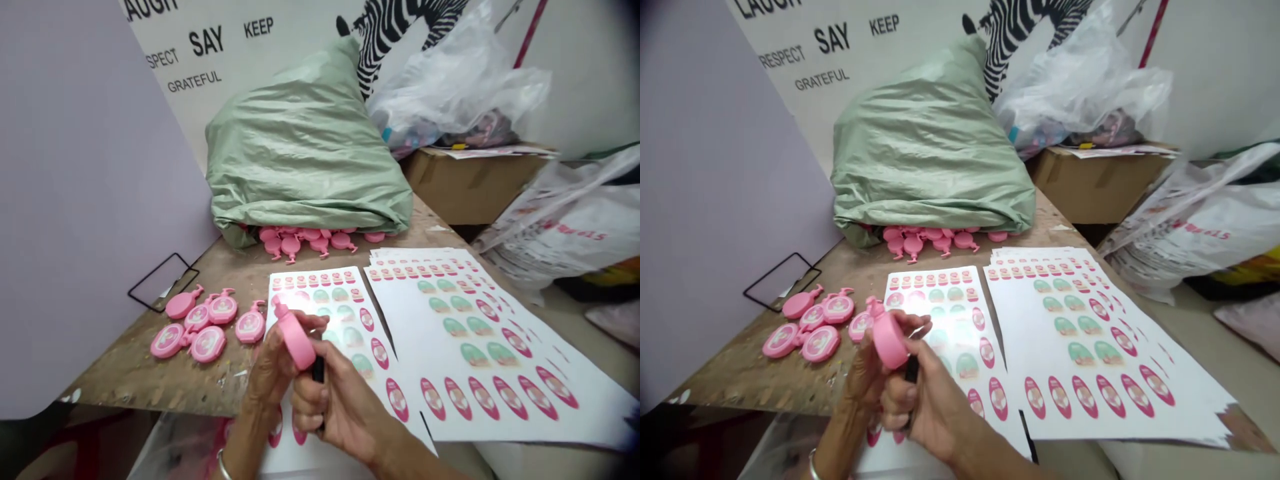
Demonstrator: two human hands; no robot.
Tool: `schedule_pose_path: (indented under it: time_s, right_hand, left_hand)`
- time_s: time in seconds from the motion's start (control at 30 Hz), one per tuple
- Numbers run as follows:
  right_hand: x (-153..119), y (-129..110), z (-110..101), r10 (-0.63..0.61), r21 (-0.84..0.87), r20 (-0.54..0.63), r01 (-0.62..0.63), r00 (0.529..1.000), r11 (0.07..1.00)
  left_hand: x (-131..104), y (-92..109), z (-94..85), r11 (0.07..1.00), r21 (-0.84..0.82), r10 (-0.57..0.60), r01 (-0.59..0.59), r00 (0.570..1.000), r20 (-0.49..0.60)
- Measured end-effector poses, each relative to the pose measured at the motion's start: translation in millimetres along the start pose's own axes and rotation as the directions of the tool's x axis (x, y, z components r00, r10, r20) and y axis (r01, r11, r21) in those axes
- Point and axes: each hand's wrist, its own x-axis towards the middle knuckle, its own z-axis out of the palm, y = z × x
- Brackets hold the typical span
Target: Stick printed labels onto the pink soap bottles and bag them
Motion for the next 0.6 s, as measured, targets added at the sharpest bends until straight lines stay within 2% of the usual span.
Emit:
schedule_pose_path:
  time_s: [0.07, 0.1, 0.17, 0.2, 0.27, 0.3, 0.33, 0.37, 0.43, 0.5, 0.6]
  right_hand:
    - [-5, 2, -3, -0.038, -0.272, -0.036, 0.027, 0.999, 0.962]
    - [-9, -1, -6, -0.106, -0.453, -0.065, 0.066, 0.992, 0.889]
    - [-20, -16, -19, -0.326, -0.761, -0.094, 0.143, 0.941, 0.632]
    - [-26, -28, -27, -0.45, -0.861, -0.087, 0.16, 0.889, 0.483]
    - [-37, -55, -44, -0.67, -0.959, -0.078, 0.127, 0.739, 0.252]
    - [-40, -68, -52, -0.743, -0.983, -0.061, 0.09, 0.666, 0.162]
    - [-42, -81, -59, -0.787, -0.995, -0.042, 0.047, 0.615, 0.09]
    - [-41, -91, -65, -0.811, -1.0, -0.02, 0.006, 0.585, 0.029]
    - [-32, -106, -73, -0.814, -0.996, 0.032, -0.051, 0.581, -0.075]
    - [-14, -112, -75, -0.788, -0.979, 0.102, -0.078, 0.607, -0.187]
    - [23, -109, -71, -0.741, -0.904, 0.227, -0.145, 0.632, -0.401]
  left_hand:
    - [-5, 8, -3.0, 1.0, 0.013, -0.01, 0.011, 0.998, -0.056]
    - [-6, 13, -3.1, 0.999, 0.031, -0.02, 0.024, 0.993, -0.119]
    - [-5, 24, -2.0, 0.996, 0.064, -0.048, 0.068, 0.961, -0.272]
    - [-3, 29, -1.4, 0.994, 0.074, -0.055, 0.085, 0.94, -0.338]
    - [2, 38, -1.3, 0.987, 0.105, -0.07, 0.121, 0.917, -0.394]
    - [5, 42, -2.1, 0.984, 0.132, -0.062, 0.123, 0.919, -0.39]
    - [9, 45, -3.3, 0.98, 0.166, -0.039, 0.109, 0.926, -0.376]
    - [13, 47, -4.9, 0.975, 0.204, -0.007, 0.086, 0.933, -0.359]
    - [22, 50, -8.8, 0.96, 0.279, 0.077, 0.024, 0.934, -0.348]
    - [32, 50, -12.9, 0.942, 0.334, 0.153, -0.026, 0.92, -0.36]
    - [47, 41, -18.8, 0.943, 0.333, 0.15, -0.016, 0.913, -0.38]
